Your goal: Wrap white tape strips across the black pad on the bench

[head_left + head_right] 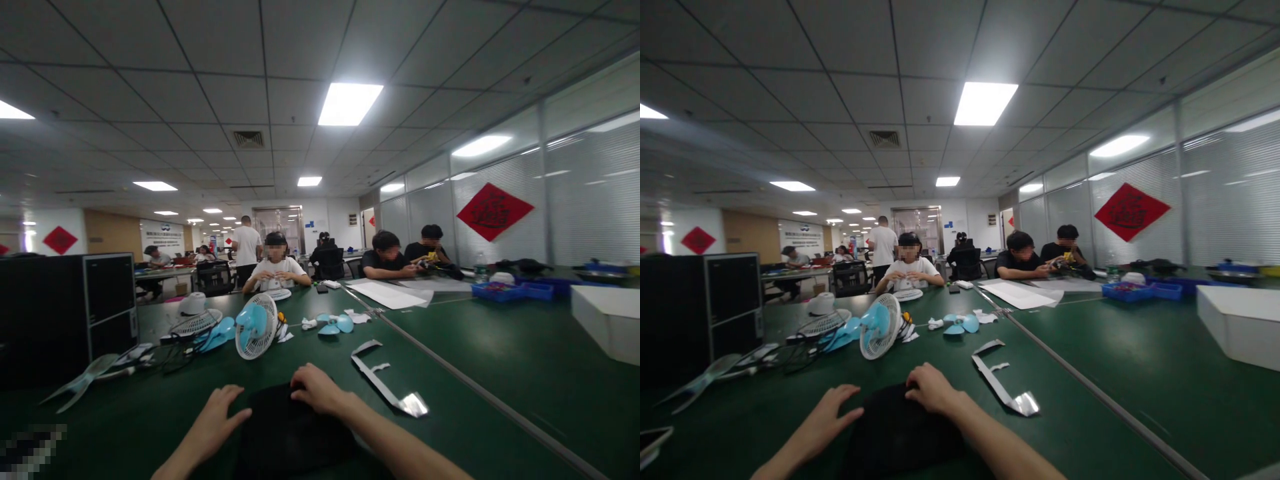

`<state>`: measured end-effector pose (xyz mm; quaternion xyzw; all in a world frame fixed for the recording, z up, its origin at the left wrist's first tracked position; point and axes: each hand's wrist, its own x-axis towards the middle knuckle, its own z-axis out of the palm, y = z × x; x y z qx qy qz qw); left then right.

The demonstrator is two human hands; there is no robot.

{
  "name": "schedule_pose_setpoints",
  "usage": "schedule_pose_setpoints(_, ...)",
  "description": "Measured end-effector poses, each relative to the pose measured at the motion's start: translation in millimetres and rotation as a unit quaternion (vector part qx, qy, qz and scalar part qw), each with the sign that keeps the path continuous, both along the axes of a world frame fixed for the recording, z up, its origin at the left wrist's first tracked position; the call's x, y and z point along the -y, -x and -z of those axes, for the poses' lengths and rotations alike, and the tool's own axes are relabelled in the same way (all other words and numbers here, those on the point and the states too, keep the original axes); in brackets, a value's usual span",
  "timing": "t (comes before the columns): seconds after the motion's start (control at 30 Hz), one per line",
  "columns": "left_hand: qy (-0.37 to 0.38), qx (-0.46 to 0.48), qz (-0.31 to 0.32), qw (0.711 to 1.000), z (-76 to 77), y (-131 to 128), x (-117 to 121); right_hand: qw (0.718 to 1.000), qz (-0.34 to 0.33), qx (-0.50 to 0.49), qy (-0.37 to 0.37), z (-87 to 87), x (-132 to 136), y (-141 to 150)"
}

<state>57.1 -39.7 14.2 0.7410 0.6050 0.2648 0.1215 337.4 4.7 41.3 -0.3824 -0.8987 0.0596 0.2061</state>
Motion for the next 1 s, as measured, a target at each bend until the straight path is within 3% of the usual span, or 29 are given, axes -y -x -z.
schedule_pose_setpoints(0.2,0.029,-0.014,0.033,0.999,2.6,-12.9,0.6,1.0,0.023,0.002,0.004,1.7,5.0,2.3)
schedule_pose_setpoints(0.4,0.045,-0.021,0.05,0.998,-1.0,-18.0,3.7,0.999,0.036,-0.029,-0.019,-9.5,24.4,-10.7)
schedule_pose_setpoints(0.57,0.056,-0.02,0.03,0.998,-4.6,-20.0,7.3,0.992,0.103,-0.041,-0.066,-14.2,53.6,-65.7)
schedule_pose_setpoints(0.8,0.053,-0.011,0.041,0.998,-2.3,-18.4,4.0,0.96,0.269,-0.02,-0.08,1.3,88.0,-165.1)
schedule_pose_setpoints(1.0,0.024,-0.031,0.015,0.999,5.6,-19.6,-0.8,0.956,0.285,0.037,-0.053,16.1,83.5,-184.1)
